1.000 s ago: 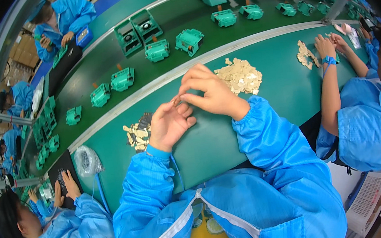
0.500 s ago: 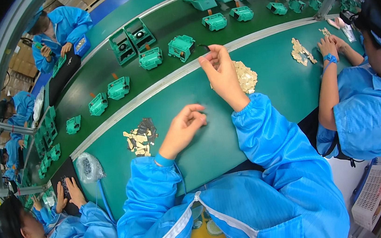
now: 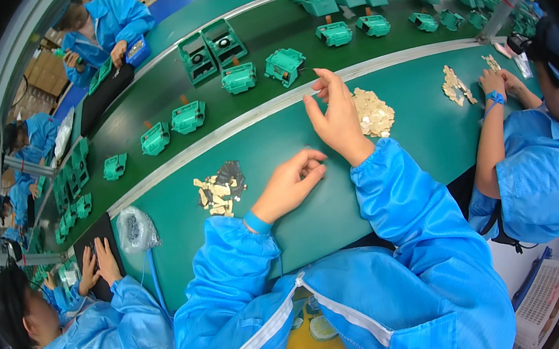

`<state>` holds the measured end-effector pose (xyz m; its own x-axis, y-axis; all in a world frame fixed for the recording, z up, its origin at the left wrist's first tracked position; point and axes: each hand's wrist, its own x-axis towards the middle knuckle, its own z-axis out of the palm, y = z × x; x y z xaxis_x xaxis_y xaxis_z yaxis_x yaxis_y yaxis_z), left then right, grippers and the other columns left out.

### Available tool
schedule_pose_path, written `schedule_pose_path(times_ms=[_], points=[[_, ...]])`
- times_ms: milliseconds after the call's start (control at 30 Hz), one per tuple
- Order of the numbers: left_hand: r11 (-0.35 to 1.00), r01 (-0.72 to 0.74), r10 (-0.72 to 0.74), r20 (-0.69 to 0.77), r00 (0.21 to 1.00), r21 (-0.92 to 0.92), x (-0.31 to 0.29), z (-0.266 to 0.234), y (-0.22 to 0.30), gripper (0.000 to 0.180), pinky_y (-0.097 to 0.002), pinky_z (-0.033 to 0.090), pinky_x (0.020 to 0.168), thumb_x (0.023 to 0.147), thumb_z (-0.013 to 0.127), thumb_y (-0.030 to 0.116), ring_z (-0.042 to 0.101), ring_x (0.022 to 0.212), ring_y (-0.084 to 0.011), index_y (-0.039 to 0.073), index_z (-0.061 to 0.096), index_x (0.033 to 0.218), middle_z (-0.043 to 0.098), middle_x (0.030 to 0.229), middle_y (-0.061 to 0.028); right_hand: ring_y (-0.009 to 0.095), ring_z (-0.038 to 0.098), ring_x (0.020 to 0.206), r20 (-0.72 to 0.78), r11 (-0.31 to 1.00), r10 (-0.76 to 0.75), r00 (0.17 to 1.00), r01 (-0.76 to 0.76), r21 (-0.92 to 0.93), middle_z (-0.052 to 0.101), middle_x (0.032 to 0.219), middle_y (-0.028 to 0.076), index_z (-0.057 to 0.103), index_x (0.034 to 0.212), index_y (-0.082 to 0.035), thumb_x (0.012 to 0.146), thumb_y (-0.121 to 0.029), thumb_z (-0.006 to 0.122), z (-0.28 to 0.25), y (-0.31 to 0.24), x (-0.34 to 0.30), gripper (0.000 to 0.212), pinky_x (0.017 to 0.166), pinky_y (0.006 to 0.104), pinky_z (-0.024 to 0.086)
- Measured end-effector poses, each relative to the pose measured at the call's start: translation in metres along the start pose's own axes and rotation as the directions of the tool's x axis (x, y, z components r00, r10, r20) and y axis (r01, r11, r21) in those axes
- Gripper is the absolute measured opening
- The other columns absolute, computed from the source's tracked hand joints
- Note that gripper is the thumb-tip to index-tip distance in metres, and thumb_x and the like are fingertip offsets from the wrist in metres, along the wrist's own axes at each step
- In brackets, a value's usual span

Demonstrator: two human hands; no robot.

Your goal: The person assembles small electronic components, connectors, and metal pins into plastic housings by hand on a factory assembly line.

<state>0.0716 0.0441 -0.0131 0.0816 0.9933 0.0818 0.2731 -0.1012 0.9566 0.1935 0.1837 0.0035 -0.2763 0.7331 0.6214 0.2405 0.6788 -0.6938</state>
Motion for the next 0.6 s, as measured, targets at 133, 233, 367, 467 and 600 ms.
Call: schedule_pose_path(times_ms=[133,233,367,467,600], points=[[1.000,0.000,0.000,0.018,1.000,-0.009,0.002,0.001,-0.002,0.027,-0.0289,0.052,0.071,0.099,0.065,0.016,0.063,0.078,-0.0114,0.000,0.063,0.121,0.068,0.089,-0.0040,0.027,0.057,0.106,0.113,0.994,0.040,0.993,-0.028,-0.110,0.057,0.123,0.016,0.043,0.145,-0.001,0.086,-0.013,0.075,0.005,0.000,0.013,0.068,0.091,0.0389,0.050],[1.000,-0.020,0.020,0.015,1.000,-0.020,0.005,0.004,-0.008,0.027,-0.0291,0.053,0.071,0.098,0.065,0.015,0.063,0.077,-0.0114,-0.001,0.063,0.120,0.068,0.088,-0.0041,0.034,0.052,0.126,0.239,0.985,0.053,0.970,-0.011,-0.173,0.050,0.140,0.020,0.038,0.150,-0.002,0.082,-0.016,0.080,0.017,0.002,0.051,0.082,0.102,0.0426,0.047],[0.999,-0.041,0.041,0.013,0.999,-0.011,0.004,0.004,-0.011,0.026,-0.0298,0.053,0.072,0.098,0.065,0.015,0.064,0.077,-0.0125,-0.001,0.063,0.119,0.068,0.087,-0.0050,0.041,0.042,0.138,0.435,0.922,0.027,0.900,0.146,-0.360,0.045,0.149,0.024,0.032,0.156,-0.008,0.074,-0.011,0.080,0.052,0.019,0.097,0.095,0.111,0.0479,0.040],[0.997,-0.067,0.067,0.006,0.998,-0.039,0.007,0.006,-0.014,0.026,-0.0307,0.053,0.072,0.098,0.065,0.016,0.064,0.078,-0.0140,-0.001,0.063,0.118,0.068,0.087,-0.0057,0.043,0.039,0.141,0.631,0.882,0.139,0.763,0.193,-0.429,0.044,0.152,0.024,0.030,0.159,-0.015,0.069,-0.009,0.081,0.058,0.031,0.122,0.104,0.114,0.0530,0.035],[0.993,-0.111,0.110,-0.026,0.994,-0.040,0.006,0.007,-0.010,0.024,-0.0414,0.053,0.073,0.095,0.063,0.017,0.068,0.079,-0.0274,-0.001,0.065,0.112,0.069,0.083,-0.0106,0.043,0.041,0.140,0.687,0.821,0.302,0.661,0.186,-0.540,0.050,0.149,0.022,0.025,0.163,-0.019,0.068,-0.018,0.084,0.058,0.039,0.133,0.111,0.112,0.0546,0.032]])
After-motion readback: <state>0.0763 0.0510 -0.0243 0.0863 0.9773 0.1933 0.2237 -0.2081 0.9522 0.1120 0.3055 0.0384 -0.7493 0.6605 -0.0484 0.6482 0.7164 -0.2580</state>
